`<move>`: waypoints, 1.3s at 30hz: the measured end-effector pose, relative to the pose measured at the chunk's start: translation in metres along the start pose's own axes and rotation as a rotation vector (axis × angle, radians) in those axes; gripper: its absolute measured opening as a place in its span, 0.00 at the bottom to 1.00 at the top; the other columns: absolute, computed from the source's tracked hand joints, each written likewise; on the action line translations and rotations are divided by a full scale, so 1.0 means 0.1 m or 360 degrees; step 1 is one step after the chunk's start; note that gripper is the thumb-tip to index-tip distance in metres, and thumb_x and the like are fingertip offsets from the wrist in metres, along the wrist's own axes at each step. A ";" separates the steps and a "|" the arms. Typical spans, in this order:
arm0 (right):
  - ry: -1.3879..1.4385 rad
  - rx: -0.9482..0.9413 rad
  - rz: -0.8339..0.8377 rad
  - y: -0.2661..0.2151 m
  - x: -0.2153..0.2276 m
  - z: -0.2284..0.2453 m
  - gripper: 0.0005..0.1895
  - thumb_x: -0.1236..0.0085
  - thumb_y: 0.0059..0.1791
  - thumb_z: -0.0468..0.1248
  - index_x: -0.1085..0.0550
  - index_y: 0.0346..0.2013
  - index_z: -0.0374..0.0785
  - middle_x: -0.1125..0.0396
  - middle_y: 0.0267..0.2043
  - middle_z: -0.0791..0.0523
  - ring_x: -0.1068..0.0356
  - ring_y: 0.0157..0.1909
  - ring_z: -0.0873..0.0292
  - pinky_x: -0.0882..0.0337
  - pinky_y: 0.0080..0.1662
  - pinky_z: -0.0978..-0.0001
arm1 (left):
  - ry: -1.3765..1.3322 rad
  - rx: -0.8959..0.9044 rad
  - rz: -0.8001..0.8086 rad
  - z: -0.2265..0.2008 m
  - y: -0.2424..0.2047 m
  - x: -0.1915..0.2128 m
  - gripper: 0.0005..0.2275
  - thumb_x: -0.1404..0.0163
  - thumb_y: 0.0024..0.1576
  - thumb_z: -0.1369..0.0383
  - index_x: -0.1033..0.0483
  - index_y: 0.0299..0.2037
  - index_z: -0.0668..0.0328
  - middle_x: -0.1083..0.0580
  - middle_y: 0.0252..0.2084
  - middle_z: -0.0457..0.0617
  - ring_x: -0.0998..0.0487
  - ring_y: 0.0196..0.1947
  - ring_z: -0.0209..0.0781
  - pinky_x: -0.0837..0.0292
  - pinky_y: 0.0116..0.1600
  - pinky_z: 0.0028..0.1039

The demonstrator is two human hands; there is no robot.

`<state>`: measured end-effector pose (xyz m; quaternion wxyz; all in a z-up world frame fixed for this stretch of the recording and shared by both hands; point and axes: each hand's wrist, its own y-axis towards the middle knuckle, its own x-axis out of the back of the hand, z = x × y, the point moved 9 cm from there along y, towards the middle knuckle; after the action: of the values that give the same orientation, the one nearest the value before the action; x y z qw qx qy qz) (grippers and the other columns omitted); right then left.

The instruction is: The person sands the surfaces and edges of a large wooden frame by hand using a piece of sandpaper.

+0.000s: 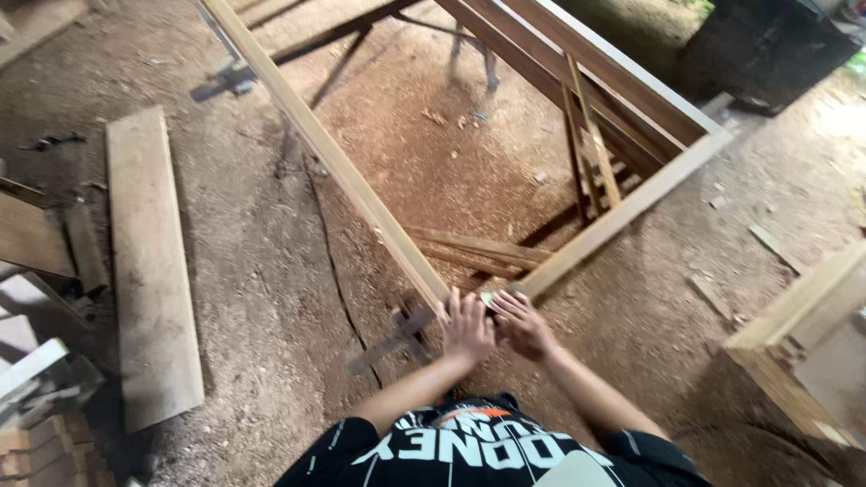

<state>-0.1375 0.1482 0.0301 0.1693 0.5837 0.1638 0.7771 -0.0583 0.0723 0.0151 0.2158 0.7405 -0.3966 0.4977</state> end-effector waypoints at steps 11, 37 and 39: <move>-0.0324 -0.0920 -0.0085 0.13 -0.05 -0.81 0.13 0.61 0.54 0.31 0.30 0.50 0.30 0.33 0.50 0.49 0.35 0.49 0.55 0.28 0.49 0.65 | 0.0018 -0.0018 0.0119 0.03 -0.06 0.03 0.23 0.71 0.61 0.55 0.41 0.61 0.60 0.52 0.70 0.60 0.67 0.73 0.61 0.77 0.68 0.63; -0.1068 0.0113 0.0666 -0.47 -0.03 -1.56 0.15 0.64 0.57 0.31 0.32 0.56 0.37 0.34 0.59 0.53 0.38 0.63 0.58 0.40 0.66 0.63 | -0.0128 0.0478 0.0154 -0.41 0.41 -0.11 0.19 0.76 0.65 0.55 0.33 0.45 0.54 0.26 0.25 0.50 0.22 0.26 0.45 0.28 0.39 0.39; -0.0305 -0.0298 0.0210 -0.37 0.36 -2.07 0.15 0.66 0.59 0.33 0.33 0.57 0.39 0.35 0.61 0.54 0.41 0.68 0.59 0.42 0.71 0.60 | -0.0054 0.0480 0.0027 -0.36 0.43 -0.12 0.19 0.75 0.64 0.54 0.32 0.42 0.54 0.26 0.25 0.49 0.23 0.25 0.47 0.28 0.36 0.41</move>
<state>-0.3433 0.1853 -0.0108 0.1864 0.6464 0.0351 0.7390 -0.1157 0.0767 0.0153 0.0912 0.7695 -0.3273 0.5407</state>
